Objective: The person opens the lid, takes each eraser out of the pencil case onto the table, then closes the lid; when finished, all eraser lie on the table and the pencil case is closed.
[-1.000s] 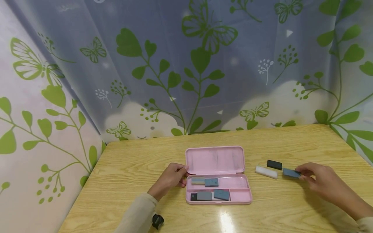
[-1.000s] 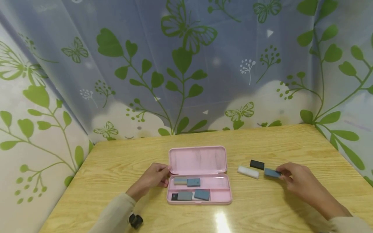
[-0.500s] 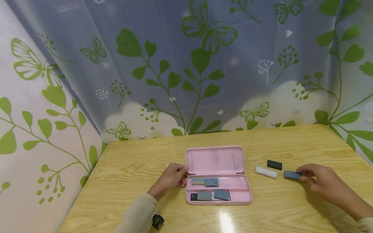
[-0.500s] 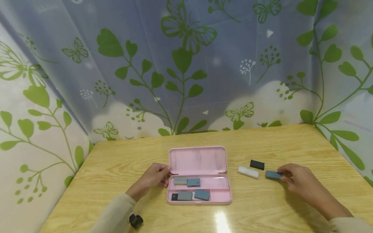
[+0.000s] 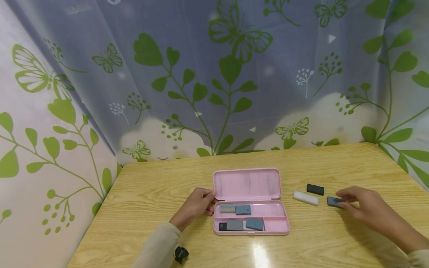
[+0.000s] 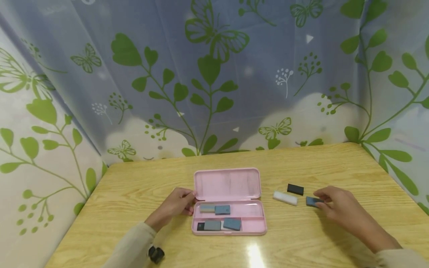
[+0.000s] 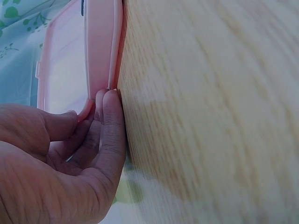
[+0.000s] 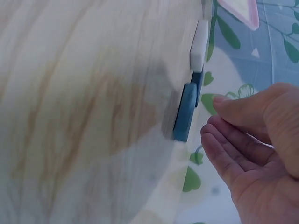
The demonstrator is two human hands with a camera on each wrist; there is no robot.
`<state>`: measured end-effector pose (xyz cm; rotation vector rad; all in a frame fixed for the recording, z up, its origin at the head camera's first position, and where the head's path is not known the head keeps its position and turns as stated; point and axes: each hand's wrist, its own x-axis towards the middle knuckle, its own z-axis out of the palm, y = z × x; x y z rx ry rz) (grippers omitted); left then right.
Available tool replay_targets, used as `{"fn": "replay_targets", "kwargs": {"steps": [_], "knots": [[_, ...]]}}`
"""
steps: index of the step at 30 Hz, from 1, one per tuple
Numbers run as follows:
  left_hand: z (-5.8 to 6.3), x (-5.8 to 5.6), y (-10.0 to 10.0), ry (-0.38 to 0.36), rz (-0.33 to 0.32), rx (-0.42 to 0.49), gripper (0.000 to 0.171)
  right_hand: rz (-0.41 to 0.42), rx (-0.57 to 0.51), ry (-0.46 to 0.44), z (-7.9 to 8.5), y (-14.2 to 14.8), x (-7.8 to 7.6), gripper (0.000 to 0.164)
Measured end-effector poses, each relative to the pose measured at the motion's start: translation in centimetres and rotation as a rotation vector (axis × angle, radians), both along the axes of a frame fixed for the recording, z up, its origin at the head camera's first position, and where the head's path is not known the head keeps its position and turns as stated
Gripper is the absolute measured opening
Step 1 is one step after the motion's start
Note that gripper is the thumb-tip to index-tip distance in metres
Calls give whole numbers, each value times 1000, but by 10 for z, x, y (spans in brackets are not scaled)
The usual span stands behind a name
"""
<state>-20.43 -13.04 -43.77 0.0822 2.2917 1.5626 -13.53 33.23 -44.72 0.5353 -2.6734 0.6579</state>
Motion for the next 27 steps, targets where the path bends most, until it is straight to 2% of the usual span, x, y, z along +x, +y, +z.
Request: {"fn": "replay_targets", "kwargs": {"steps": [4, 10, 17, 27], "knots": [[0, -1, 0, -6, 0, -5, 30, 42, -20, -8, 3, -8, 0, 32], [-1, -1, 0, -5, 0, 2, 29, 104, -23, 47, 5, -28, -2, 34], [0, 0, 0, -11, 2, 8, 29, 159, -36, -29, 9, -55, -5, 28], [1, 0, 1, -4, 11, 3, 30, 314, -33, -115, 16, -94, -8, 28]]}}
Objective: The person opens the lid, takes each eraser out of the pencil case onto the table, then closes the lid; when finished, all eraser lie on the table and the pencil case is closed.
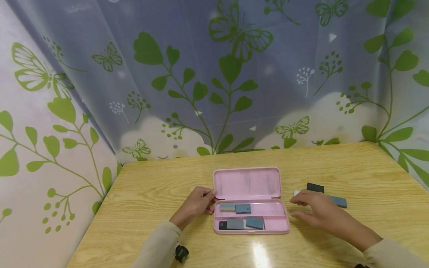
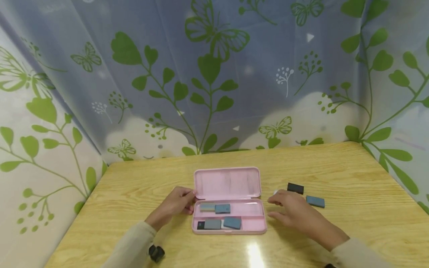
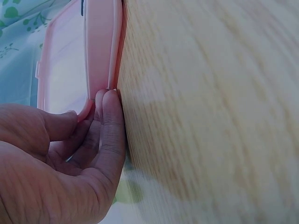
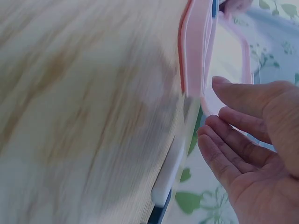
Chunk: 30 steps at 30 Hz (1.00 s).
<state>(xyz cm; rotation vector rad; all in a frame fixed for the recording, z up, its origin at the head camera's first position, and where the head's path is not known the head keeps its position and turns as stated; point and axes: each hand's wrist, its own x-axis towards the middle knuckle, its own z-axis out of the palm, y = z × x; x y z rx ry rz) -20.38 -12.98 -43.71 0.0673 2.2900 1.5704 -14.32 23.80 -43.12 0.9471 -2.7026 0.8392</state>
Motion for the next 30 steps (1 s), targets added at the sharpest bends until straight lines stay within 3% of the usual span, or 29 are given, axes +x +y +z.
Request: {"fn": "replay_targets", "kwargs": {"steps": [4, 9, 18, 24, 30], "knots": [[0, 0, 0, -4, 3, 11, 29, 48, -10, -15, 1, -16, -1, 24], [-1, -1, 0, 1, 2, 6, 29, 110, 4, 39, 0, -33, -2, 22], [-1, -1, 0, 3, -1, 1, 29, 159, 32, 28, 1, -57, 0, 18], [-3, -2, 0, 9, -14, 14, 30, 179, 20, -31, 1, -67, 0, 17], [-3, -2, 0, 12, -19, 20, 31, 189, 14, 15, -2, -73, 2, 14]]}}
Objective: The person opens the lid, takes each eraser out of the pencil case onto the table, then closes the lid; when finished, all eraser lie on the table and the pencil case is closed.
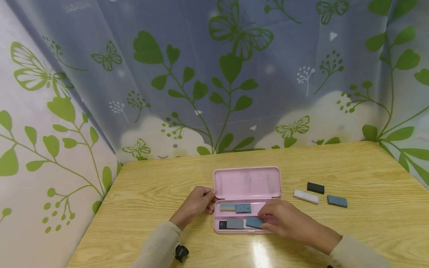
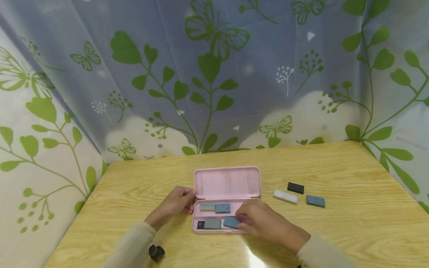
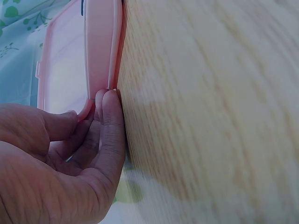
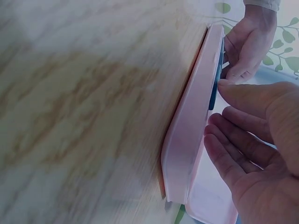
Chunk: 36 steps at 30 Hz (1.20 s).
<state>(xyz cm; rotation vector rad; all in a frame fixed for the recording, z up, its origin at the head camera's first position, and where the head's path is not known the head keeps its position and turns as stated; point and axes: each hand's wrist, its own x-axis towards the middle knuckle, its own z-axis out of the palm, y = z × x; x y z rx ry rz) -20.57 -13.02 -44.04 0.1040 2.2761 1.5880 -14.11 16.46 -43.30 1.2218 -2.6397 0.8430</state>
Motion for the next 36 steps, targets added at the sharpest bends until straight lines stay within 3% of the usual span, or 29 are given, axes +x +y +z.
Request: {"fn": "replay_targets", "kwargs": {"steps": [8, 26, 36], "knots": [[1, 0, 0, 0, 6, -5, 30, -20, 11, 20, 0, -3, 2, 14], [0, 0, 1, 5, 13, -7, 29, 31, -17, 101, -4, -9, -2, 18], [-1, -1, 0, 4, 7, -14, 29, 8, -31, 20, -3, -8, -1, 18]]}}
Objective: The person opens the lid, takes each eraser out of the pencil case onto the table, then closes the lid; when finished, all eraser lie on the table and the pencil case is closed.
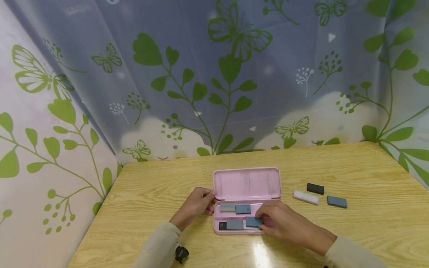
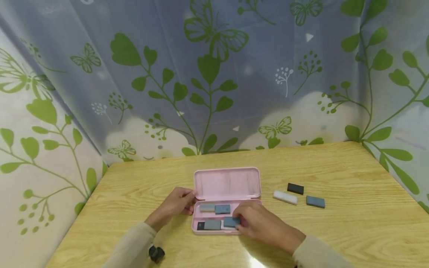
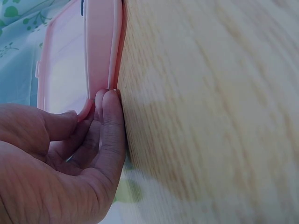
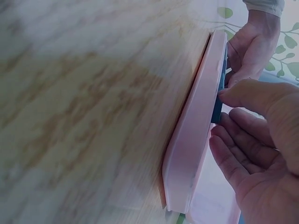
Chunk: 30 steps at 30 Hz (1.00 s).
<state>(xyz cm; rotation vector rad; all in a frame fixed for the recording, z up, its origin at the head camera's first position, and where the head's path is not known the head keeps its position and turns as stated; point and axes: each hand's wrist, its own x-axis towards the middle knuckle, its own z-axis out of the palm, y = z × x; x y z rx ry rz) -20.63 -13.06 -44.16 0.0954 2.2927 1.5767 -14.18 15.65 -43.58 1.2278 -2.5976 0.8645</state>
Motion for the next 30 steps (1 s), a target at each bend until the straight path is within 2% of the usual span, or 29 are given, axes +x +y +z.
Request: {"fn": "replay_targets", "kwargs": {"steps": [8, 15, 20, 27, 30], "knots": [[1, 1, 0, -4, -5, 13, 30, -71, 26, -48, 5, 3, 3, 18], [3, 2, 1, -11, -3, 3, 30, -71, -7, -77, 10, 12, 4, 17], [3, 2, 1, -10, -2, -4, 30, -85, -40, -51, 14, 22, 5, 17], [3, 2, 0, -12, -2, 2, 31, -145, -46, -80, 19, 39, 7, 23], [3, 2, 0, -10, -1, 0, 31, -175, -53, -58, 19, 48, 9, 24]]}}
